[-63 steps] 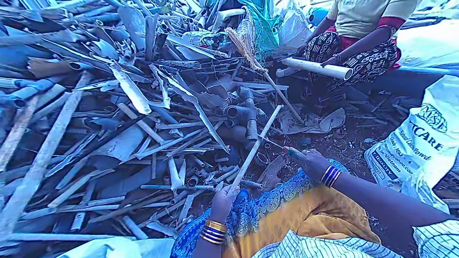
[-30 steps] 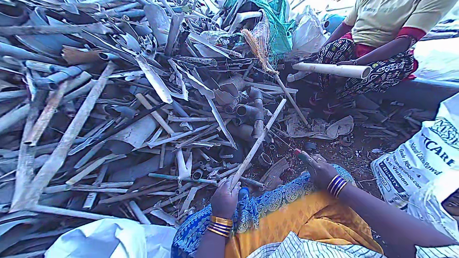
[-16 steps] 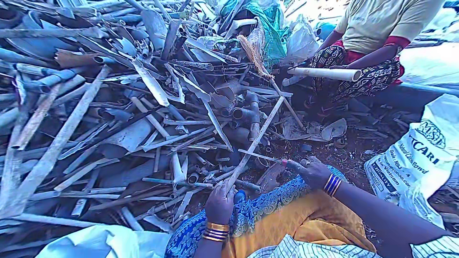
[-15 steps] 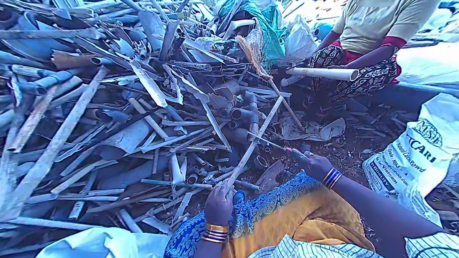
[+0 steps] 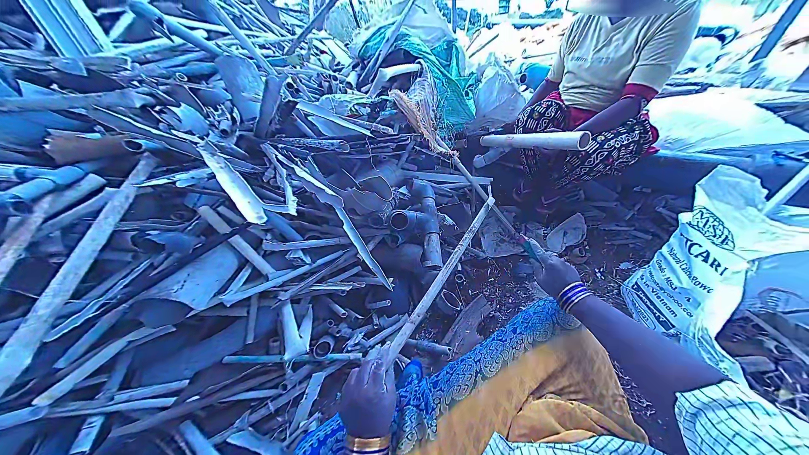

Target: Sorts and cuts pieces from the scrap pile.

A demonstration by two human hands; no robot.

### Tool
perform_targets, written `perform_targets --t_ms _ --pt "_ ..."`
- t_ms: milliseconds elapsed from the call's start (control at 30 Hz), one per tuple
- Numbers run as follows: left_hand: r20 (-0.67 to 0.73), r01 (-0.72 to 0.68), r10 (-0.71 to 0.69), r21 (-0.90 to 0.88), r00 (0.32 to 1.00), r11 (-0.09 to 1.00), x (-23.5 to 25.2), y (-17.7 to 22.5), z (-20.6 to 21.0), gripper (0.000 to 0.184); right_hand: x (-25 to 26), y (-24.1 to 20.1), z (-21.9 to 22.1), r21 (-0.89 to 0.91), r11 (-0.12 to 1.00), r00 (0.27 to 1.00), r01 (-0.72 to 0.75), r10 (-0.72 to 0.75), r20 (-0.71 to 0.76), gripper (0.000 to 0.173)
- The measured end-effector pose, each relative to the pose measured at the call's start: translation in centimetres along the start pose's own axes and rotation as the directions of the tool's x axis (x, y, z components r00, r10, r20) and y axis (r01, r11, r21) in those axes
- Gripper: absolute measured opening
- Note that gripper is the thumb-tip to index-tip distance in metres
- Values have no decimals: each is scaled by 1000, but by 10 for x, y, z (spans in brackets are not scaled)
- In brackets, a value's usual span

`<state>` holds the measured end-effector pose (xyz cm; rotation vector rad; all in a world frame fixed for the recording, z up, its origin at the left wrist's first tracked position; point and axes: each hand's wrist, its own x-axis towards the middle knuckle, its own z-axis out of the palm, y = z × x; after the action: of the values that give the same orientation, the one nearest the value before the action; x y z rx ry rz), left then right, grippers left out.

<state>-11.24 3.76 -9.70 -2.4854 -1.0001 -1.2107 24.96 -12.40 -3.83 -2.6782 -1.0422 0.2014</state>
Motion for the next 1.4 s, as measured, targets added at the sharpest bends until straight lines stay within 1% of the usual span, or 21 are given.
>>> perform_targets --t_ms 67,133,200,267,300,367,433,500,567,633,700,767,833,900,967,1033,1133,1200,1267,1367,1400 --pt "15 -24 25 -9 1000 1000 0 0 0 26 -1 -3 0 65 995 997 -72 69 41 57" --pt "37 -7 8 -13 999 1000 1 0 2 25 -32 -16 18 8 976 973 219 -218 80 56" --pt "38 25 -24 -1 999 1000 2 -2 4 24 -61 -27 29 -71 821 816 567 -546 191 52" --pt "28 49 -49 -4 998 999 1 -3 5 25 -58 -20 30 -111 761 767 640 -620 166 51" --pt "14 52 -52 -14 999 999 1 -4 5 25 -46 -11 29 -114 823 831 557 -549 92 52" --pt "0 56 -56 -28 998 998 1 -3 3 26 -19 -1 18 -8 981 981 193 -193 -8 55" --pt "-7 46 -46 -21 999 999 0 -3 3 26 -7 0 8 70 997 1000 -27 27 1 57" --pt "-17 42 -42 -3 999 999 2 -3 4 26 -27 -7 18 38 986 986 161 -159 -42 55" --pt "-28 44 -43 37 999 998 4 -6 3 27 -52 -12 34 -92 846 849 525 -528 -12 52" --pt "-69 34 -28 81 997 996 4 -9 3 25 -56 -9 36 -175 723 730 668 -683 -31 50" --pt "-116 3 11 116 993 993 5 -9 1 24 -38 3 37 -156 831 802 534 -556 -217 48" --pt "-139 -38 58 141 989 989 5 -7 -2 24 -24 -5 18 -21 989 985 144 -146 -93 53" --pt "-139 -61 85 164 987 984 5 -4 -1 25 -28 -16 19 56 997 998 47 -45 -49 55" --pt "-122 -46 68 174 990 984 5 -5 1 25 -58 -25 42 12 925 912 380 -372 -173 51" --pt "-98 -1 16 154 995 988 5 -5 1 25 -78 -28 56 -97 734 708 672 -675 -207 46" --pt "-85 32 -21 125 996 992 6 -4 -2 24 -69 -19 58 -166 683 630 711 -724 -280 43" --pt "-99 32 -20 125 995 992 6 -3 -4 23 -37 -7 48 -85 880 812 467 -465 -353 47" --pt "-91 25 -12 136 996 990 5 -3 -3 23 -39 -19 34 3 965 946 263 -257 -199 52" --pt "-88 39 -27 130 996 991 5 -3 -3 23 -53 -25 47 -52 915 861 401 -395 -321 50" --pt "-112 69 -53 147 992 987 7 -4 -7 24 -65 -23 61 -268 675 552 688 -726 -409 43" --pt "-124 69 -50 155 991 985 8 -5 -7 24 -60 -19 58 -296 678 548 673 -726 -416 43"
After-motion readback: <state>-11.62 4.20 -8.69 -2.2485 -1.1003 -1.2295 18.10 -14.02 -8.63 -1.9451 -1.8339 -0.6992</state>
